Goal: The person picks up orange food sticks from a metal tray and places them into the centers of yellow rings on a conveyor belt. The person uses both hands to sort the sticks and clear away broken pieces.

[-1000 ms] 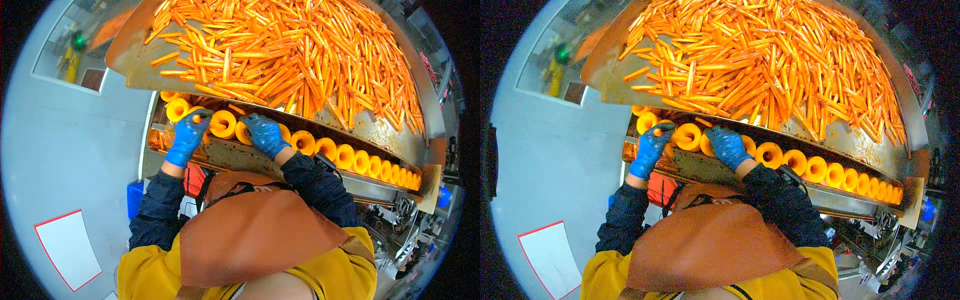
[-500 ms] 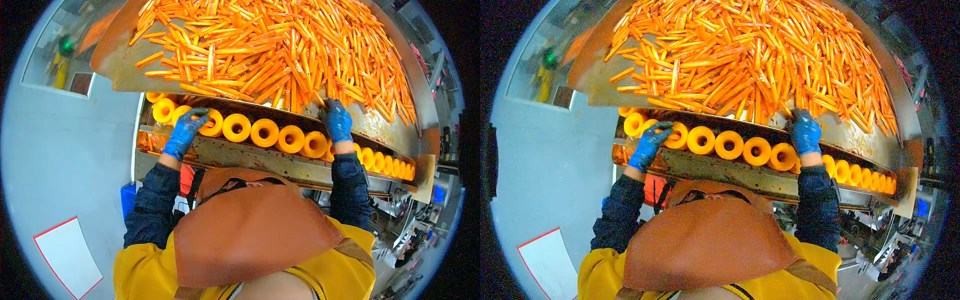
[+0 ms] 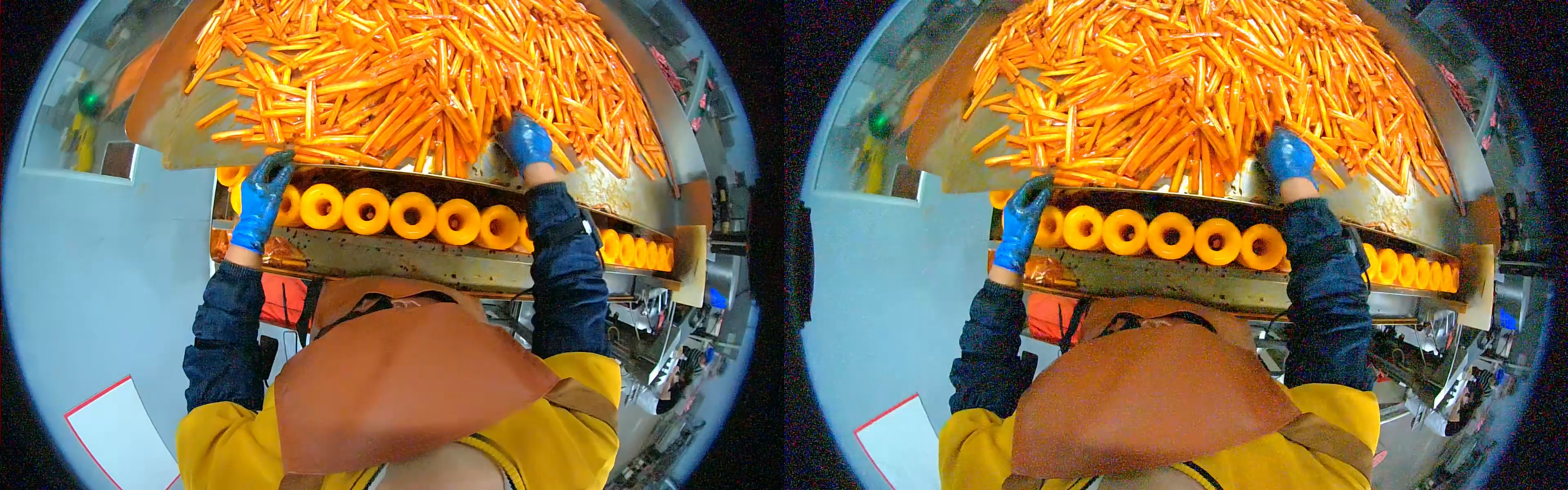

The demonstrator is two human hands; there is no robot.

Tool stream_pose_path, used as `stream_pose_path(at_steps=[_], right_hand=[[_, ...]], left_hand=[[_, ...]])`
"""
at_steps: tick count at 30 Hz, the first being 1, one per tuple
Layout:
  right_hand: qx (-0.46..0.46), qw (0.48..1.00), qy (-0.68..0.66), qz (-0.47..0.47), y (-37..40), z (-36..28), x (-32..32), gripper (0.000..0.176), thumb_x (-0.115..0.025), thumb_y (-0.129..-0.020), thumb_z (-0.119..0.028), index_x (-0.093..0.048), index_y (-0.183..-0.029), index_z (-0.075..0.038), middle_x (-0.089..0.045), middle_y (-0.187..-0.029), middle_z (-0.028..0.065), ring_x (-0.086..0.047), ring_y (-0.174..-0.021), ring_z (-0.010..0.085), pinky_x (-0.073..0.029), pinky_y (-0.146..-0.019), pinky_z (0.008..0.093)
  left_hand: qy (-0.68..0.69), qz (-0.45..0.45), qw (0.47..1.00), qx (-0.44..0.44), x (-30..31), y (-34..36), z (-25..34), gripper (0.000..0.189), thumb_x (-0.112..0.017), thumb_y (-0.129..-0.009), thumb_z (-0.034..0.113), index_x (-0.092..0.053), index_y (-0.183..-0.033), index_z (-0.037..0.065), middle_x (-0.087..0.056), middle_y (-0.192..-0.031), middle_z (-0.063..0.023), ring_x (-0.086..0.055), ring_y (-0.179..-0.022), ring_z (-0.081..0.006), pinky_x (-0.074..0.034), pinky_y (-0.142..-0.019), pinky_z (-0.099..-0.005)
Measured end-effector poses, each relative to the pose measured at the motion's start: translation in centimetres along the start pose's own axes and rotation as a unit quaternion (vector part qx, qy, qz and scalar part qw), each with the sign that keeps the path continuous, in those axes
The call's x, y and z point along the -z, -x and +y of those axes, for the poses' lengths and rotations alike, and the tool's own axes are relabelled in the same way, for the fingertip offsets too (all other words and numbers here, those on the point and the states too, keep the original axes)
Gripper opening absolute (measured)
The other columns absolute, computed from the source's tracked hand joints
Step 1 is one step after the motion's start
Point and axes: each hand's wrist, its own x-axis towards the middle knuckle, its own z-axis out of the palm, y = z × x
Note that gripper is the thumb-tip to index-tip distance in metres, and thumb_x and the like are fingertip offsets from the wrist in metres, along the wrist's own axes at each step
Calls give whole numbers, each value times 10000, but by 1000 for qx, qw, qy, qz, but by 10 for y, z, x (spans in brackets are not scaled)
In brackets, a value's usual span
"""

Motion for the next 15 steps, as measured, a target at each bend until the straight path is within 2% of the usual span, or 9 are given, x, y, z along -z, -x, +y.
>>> stream_pose_path(at_steps=[2, 3, 6, 8, 9, 10, 11, 14, 15], right_hand=[[16, 1000, 0, -19, -6, 10, 8, 483, -663, -707, -390, -627, -1013, -18, -622, -1005, 244, -589, -987, 372, -476, -842, 422], [31, 999, 1, -36, -8, 17, 9, 474, -662, -702, -393, -636, -970, -3, -623, -990, 251, -593, -967, 379, -476, -835, 424], [66, 997, -11, -47, -6, 32, 10, 473, -659, -700, -403, -645, -930, 10, -620, -981, 259, -587, -950, 397, -470, -832, 431], [50, 997, -20, -49, 5, 34, 17, 466, -655, -707, -404, -644, -929, 5, -653, -921, 211, -621, -871, 342, -478, -786, 400], [10, 982, -176, -63, 15, 36, 23, 449, -663, -708, -403, -644, -911, -2, -649, -862, 161, -613, -817, 283, -474, -743, 371], [-31, 941, -327, -74, 26, 37, 26, 433, -671, -709, -401, -645, -892, -10, -645, -804, 111, -606, -762, 223, -471, -701, 342], [-35, 942, -326, -72, 38, 38, 24, 433, -671, -709, -401, -645, -892, -10, -645, -804, 111, -606, -762, 223, -471, -701, 342], [-2, 788, -608, 95, 84, 33, 12, 261, -670, -788, -232, -627, -933, -18, -628, -818, 35, -557, -718, 112, -433, -646, 251], [-7, 752, -651, 104, 106, 21, 11, 231, -675, -797, -207, -631, -936, -27, -628, -826, 27, -555, -722, 103, -435, -647, 245]], left_hand=[[-7, -5, 999, 33, 6, -1, -11, 245, -639, -842, 91, -636, -1075, 15, -654, -1016, -72, -591, -882, -118, -485, -808, -263], [-39, 2, 999, -9, 9, -1, -12, 233, -635, -844, 95, -643, -1068, 33, -661, -982, -63, -594, -858, -115, -486, -787, -260], [-85, 2, 996, -15, 20, -1, -12, 226, -634, -842, 96, -651, -1061, 41, -665, -949, -56, -594, -843, -110, -487, -773, -259], [-102, 9, 995, -18, 27, -5, -19, 215, -634, -841, 100, -657, -1046, 41, -669, -950, -58, -597, -839, -109, -489, -768, -260], [-103, 13, 994, -27, 29, -8, -21, 208, -633, -842, 101, -659, -1039, 40, -670, -957, -64, -603, -849, -118, -488, -776, -265], [-104, 18, 994, -37, 32, -13, -24, 201, -632, -843, 102, -660, -1032, 39, -670, -963, -70, -608, -858, -128, -488, -784, -269], [-140, 20, 988, -60, 37, -19, -36, 194, -622, -850, 98, -658, -1027, 29, -670, -985, -79, -616, -884, -149, -484, -806, -278], [-88, 24, 995, -49, 37, -34, -45, 195, -608, -857, 91, -657, -1032, 20, -667, -991, -83, -617, -902, -160, -478, -825, -284], [-116, 18, 991, -65, 36, -38, -40, 190, -599, -862, 84, -656, -1029, 14, -666, -993, -82, -615, -902, -157, -477, -826, -283]])
